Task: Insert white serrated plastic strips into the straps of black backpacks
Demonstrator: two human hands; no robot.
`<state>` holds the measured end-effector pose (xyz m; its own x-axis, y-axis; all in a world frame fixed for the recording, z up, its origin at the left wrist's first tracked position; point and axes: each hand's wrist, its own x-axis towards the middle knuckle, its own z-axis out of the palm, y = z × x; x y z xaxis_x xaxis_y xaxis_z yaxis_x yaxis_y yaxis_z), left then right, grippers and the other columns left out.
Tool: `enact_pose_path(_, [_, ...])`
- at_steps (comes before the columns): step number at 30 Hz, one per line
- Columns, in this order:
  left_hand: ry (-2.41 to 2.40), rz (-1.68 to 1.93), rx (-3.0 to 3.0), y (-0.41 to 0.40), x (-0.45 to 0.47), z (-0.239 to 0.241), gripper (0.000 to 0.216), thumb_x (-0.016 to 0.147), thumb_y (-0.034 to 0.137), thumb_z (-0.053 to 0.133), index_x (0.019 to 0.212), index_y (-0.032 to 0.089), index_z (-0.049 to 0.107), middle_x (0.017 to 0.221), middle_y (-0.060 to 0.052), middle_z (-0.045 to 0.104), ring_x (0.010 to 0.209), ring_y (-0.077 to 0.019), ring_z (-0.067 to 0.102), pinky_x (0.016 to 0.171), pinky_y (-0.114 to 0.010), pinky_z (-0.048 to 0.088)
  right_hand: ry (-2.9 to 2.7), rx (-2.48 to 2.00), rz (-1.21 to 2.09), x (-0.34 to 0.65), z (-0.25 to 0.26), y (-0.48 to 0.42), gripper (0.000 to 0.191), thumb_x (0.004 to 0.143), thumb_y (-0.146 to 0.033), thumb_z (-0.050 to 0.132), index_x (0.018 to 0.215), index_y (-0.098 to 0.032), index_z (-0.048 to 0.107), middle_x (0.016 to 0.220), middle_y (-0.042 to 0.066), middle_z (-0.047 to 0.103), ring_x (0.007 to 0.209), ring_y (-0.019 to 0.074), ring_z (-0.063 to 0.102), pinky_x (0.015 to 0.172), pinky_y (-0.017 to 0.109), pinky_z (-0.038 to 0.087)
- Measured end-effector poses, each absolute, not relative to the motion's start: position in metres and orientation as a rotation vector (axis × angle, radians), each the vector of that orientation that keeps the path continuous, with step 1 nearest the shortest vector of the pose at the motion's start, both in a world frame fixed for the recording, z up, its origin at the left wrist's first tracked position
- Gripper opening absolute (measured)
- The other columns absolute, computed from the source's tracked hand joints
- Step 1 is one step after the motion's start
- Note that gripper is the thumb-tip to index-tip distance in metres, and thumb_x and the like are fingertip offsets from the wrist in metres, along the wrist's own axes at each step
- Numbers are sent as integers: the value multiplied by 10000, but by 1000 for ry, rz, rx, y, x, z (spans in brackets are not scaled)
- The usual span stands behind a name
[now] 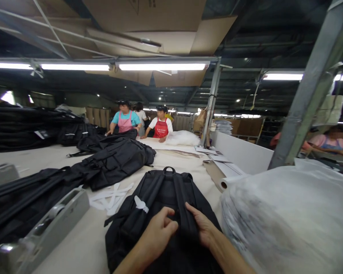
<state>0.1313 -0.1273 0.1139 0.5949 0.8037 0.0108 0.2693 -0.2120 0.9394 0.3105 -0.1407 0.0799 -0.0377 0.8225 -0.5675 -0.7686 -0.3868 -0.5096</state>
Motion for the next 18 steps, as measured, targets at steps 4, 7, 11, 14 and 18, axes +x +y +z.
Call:
enact_pose_path(4, [1248, 810, 2297, -123, 64, 131, 415, 815, 357, 494, 1188, 187, 560, 1256, -73, 491, 1212, -242, 392, 1077, -391, 265, -49, -1020, 1625, 315, 84, -142, 288, 889, -331, 572, 964, -59, 629, 685, 92, 664, 589, 164, 630, 667, 272, 568])
enact_pose_path(7, [1510, 582, 2325, -117, 37, 125, 527, 786, 336, 535, 1277, 146, 501, 1276, -104, 465, 1220, -263, 372, 1069, -414, 273, -36, -1029, 1607, 314, 84, -141, 281, 881, -319, 588, 968, -54, 622, 691, 99, 665, 602, 168, 635, 666, 272, 569])
enact_pose_path(11, [1351, 491, 2217, -125, 57, 109, 514, 757, 244, 541, 1265, 175, 507, 1251, -81, 485, 1183, -224, 415, 1052, -338, 297, -36, -1031, 1629, 309, 83, -142, 322, 879, -345, 590, 994, -45, 612, 725, 121, 668, 678, 185, 652, 713, 294, 569])
enact_pose_path(14, [1171, 588, 2179, -133, 85, 103, 393, 724, 210, 525, 1113, 195, 586, 1106, -60, 537, 1057, -208, 479, 958, -312, 357, -78, -1017, 1650, 310, 81, -144, 316, 888, -348, 573, 999, -55, 611, 746, 124, 671, 691, 190, 653, 703, 300, 568])
enact_pose_path(18, [1001, 670, 1830, -127, 91, 99, 348, 680, 306, 535, 1000, 170, 545, 888, -33, 504, 839, -185, 497, 754, -303, 447, -99, -1050, 1631, 313, 80, -147, 315, 880, -352, 581, 950, -48, 618, 740, 125, 671, 632, 183, 640, 614, 274, 558])
